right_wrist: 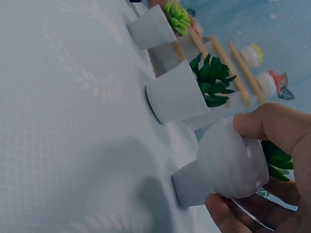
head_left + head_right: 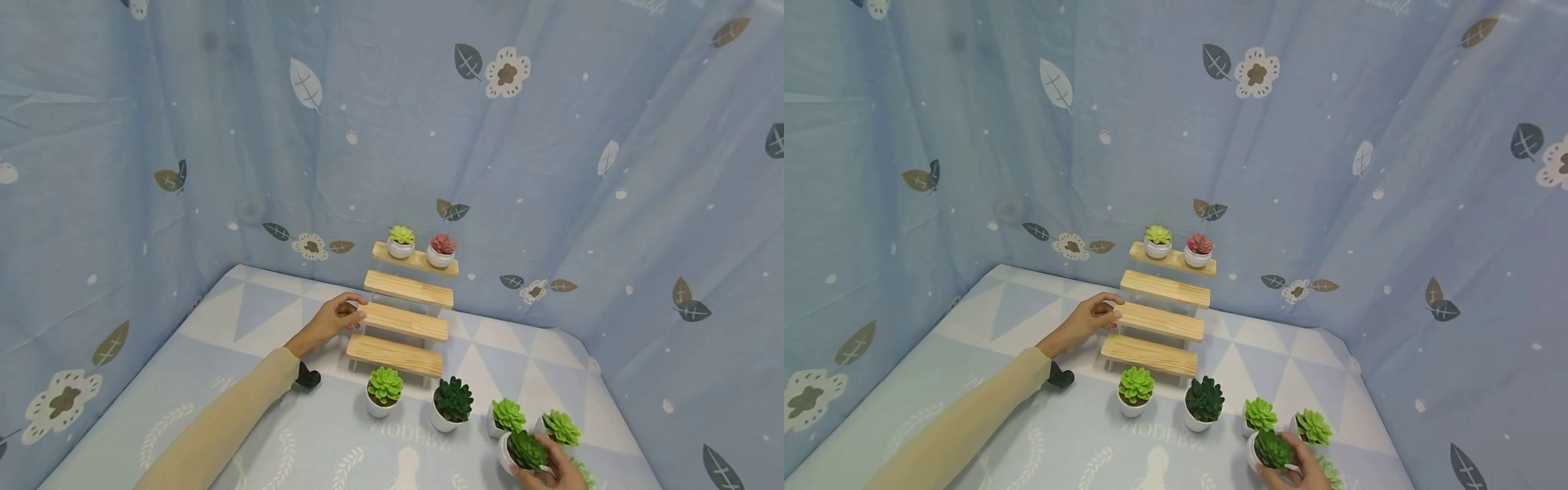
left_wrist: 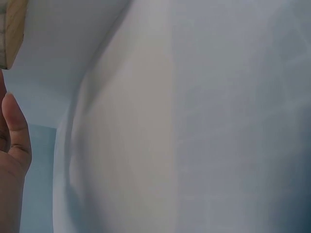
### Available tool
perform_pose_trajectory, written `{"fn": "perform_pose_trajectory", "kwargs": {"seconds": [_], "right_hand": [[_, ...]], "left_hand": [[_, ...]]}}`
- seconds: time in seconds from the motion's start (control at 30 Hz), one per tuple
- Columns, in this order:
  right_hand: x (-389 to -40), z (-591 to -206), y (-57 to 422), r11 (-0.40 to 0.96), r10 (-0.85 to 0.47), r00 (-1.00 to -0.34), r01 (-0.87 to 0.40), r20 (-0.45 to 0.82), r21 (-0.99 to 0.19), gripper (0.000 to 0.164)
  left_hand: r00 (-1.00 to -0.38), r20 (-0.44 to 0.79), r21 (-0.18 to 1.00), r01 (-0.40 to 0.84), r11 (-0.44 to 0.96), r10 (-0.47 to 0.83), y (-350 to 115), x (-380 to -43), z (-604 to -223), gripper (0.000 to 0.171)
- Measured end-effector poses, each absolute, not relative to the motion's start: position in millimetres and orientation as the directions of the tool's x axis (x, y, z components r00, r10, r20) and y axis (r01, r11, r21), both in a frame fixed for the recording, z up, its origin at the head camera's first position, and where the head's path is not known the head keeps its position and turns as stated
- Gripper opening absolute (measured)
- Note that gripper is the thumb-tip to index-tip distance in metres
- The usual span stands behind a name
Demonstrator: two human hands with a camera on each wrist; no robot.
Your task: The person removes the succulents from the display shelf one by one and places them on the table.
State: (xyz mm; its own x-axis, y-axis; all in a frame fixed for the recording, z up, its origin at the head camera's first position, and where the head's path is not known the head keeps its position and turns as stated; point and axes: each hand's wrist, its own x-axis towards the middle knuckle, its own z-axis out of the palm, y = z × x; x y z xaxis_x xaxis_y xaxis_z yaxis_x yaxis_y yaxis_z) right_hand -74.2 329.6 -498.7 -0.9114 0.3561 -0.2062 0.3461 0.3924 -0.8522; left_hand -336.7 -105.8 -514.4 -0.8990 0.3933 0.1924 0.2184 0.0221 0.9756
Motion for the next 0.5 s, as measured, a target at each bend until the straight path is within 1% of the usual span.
{"fn": "perform_pose_trajectory", "kwargs": {"seconds": [0.17, 0.23, 0.4, 0.5], "right_hand": [[-71, -505, 324, 0.428, 0.367, -0.919, 0.305, -0.145, -0.851, 0.091], [-70, -508, 323, 0.445, 0.36, -0.919, 0.318, -0.158, -0.837, 0.093], [-74, -514, 325, 0.473, 0.331, -0.912, 0.383, -0.242, -0.794, 0.104], [-74, -518, 326, 0.48, 0.3, -0.921, 0.371, -0.249, -0.795, 0.099]], "left_hand": [[-0.899, 0.193, 0.975, 0.221, 0.026, 0.392, -106, -336, -514, 0.038], [-0.898, 0.198, 0.974, 0.227, 0.029, 0.392, -106, -336, -514, 0.039], [-0.899, 0.202, 0.973, 0.231, 0.029, 0.388, -106, -336, -514, 0.039], [-0.901, 0.197, 0.974, 0.224, 0.024, 0.386, -106, -337, -514, 0.038]]}}
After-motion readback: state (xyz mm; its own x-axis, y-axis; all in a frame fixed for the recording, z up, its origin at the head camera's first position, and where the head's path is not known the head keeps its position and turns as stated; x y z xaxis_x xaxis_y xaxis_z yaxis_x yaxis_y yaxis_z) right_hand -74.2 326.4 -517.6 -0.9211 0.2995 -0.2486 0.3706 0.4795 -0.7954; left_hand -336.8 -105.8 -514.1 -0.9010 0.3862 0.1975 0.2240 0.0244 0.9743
